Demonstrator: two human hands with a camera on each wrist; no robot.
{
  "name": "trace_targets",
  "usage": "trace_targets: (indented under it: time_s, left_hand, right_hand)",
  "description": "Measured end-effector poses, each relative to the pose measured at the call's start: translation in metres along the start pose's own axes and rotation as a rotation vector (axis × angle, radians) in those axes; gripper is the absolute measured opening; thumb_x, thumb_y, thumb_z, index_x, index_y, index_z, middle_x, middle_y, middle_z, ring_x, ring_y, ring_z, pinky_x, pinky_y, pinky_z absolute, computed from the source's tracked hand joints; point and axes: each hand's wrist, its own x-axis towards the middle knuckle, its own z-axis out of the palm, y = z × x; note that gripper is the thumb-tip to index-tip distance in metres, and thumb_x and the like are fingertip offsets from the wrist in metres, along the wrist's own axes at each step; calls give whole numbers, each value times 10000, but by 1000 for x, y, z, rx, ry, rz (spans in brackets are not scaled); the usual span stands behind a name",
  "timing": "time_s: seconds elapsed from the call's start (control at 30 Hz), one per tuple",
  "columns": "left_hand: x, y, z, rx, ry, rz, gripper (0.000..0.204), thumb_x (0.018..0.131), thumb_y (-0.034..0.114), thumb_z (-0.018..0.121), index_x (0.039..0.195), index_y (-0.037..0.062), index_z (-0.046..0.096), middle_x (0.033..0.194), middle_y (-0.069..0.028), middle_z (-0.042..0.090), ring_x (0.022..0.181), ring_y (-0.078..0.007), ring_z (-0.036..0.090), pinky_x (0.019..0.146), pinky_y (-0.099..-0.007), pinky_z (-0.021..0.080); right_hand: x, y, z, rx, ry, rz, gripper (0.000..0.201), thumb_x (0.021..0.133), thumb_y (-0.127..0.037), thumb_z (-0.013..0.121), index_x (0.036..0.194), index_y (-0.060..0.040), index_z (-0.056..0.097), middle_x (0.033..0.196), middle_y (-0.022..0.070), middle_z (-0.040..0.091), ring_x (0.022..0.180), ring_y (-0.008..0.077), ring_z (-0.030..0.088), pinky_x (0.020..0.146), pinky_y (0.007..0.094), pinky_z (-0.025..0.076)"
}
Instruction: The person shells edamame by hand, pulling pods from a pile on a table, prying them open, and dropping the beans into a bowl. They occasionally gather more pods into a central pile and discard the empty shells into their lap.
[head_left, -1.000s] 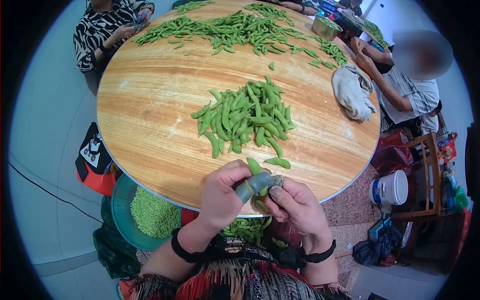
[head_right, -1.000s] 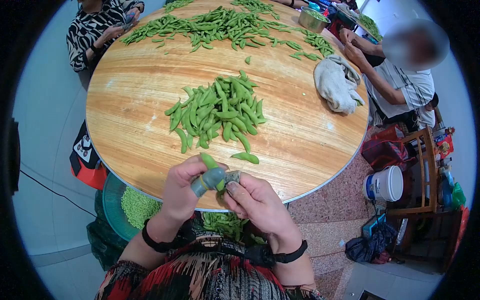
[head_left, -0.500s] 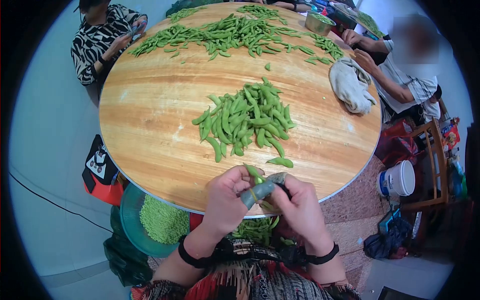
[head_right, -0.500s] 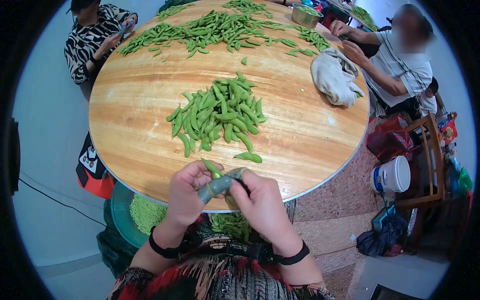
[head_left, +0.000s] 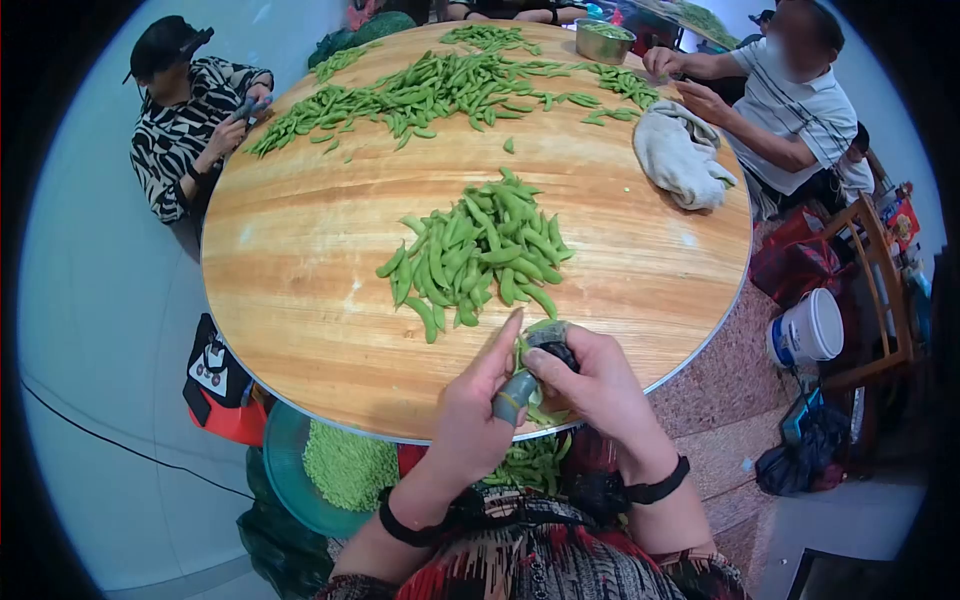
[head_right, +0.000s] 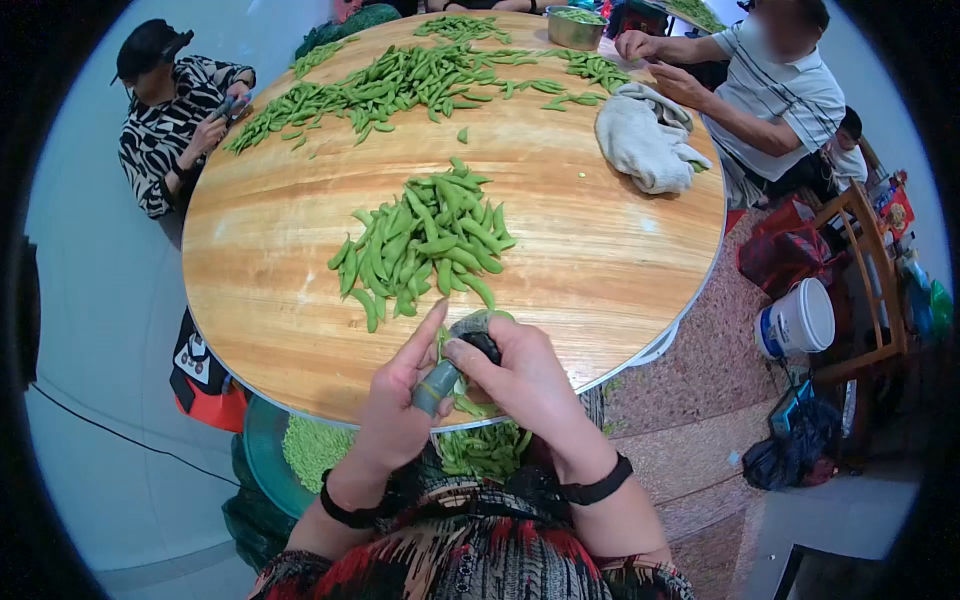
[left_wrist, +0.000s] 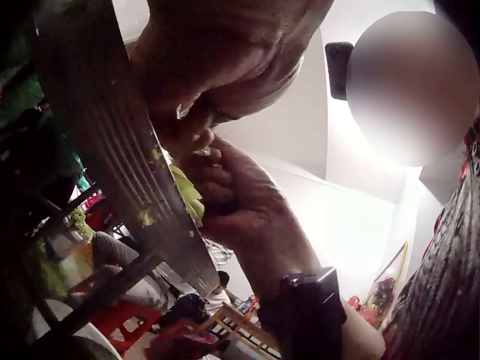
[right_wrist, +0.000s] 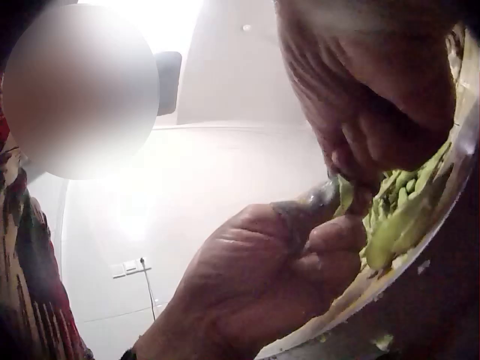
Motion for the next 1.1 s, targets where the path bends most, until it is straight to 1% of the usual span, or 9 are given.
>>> trace_targets:
  time_s: [0.13, 0.3, 0.53, 0.63, 0.7, 0.73, 0.8, 0.9, 1.1]
  left_hand:
    - [1, -3, 4, 288, 102, 178, 615, 733, -141, 416, 1331, -3, 379, 708, -25, 488, 562, -68, 439, 519, -185, 368]
    - [4, -7, 5, 455, 159, 405, 437, 740, -114, 440, 1163, -13, 486, 732, -73, 530, 543, -97, 469, 505, -225, 384]
    - [8, -12, 5, 496, 197, 441, 317, 756, -106, 465, 1056, -10, 496, 746, -72, 540, 571, -87, 492, 515, -227, 401]
    - [6, -9, -1, 307, 71, 219, 238, 791, -84, 452, 1008, 8, 483, 726, -46, 520, 572, -105, 478, 511, -213, 366]
    - [6, -7, -4, -392, -83, -139, 153, 837, 2, 461, 986, 28, 478, 744, -28, 498, 580, -115, 445, 509, -195, 317]
    - [7, -5, -5, -393, -83, -139, 153, 837, 2, 461, 986, 28, 478, 744, -28, 498, 580, -115, 445, 509, -195, 317]
    - [9, 1, -6, -887, -65, -331, 130, 868, 111, 471, 974, 37, 480, 779, -40, 497, 596, -117, 423, 506, -196, 292]
    - [9, -6, -11, -1013, -108, -322, 134, 877, 135, 470, 970, 39, 475, 800, -45, 488, 616, -102, 433, 502, -200, 305]
    - [8, -20, -12, -986, -88, -263, 77, 891, 110, 466, 939, 50, 463, 767, -30, 457, 590, -82, 426, 496, -182, 308]
  right_hand:
    - [6, 12, 3, 145, 28, -37, 139, 863, -156, 605, 837, -25, 570, 610, -25, 517, 495, 27, 433, 419, 188, 321]
    - [6, 9, 11, 662, 20, 134, 94, 889, -130, 562, 838, -65, 517, 581, -45, 452, 435, 19, 342, 387, 177, 255]
    - [6, 13, 13, 811, 30, 185, 99, 900, -127, 544, 827, -74, 500, 575, -41, 452, 420, 20, 333, 379, 171, 242]
    - [7, 13, 17, 683, 101, 102, 99, 897, -122, 550, 825, -73, 501, 572, -43, 450, 421, 19, 338, 380, 175, 241]
    - [8, 12, 19, 646, 154, 55, 94, 890, -116, 557, 817, -71, 519, 576, -45, 456, 428, 18, 341, 385, 185, 247]
    - [9, 13, 20, 645, 154, 55, 94, 890, -116, 557, 817, -71, 519, 576, -45, 456, 428, 18, 341, 385, 185, 247]
    - [11, 18, 22, 436, 222, -38, 94, 883, -111, 562, 825, -41, 540, 603, -27, 499, 452, 21, 399, 396, 192, 299]
    - [16, 22, 30, 72, 341, -274, 109, 871, -104, 573, 830, -4, 555, 640, -3, 548, 514, 32, 478, 438, 196, 375]
    - [11, 15, 36, -17, 316, -303, 115, 862, -91, 584, 832, 16, 554, 658, 3, 570, 588, 46, 523, 515, 216, 437]
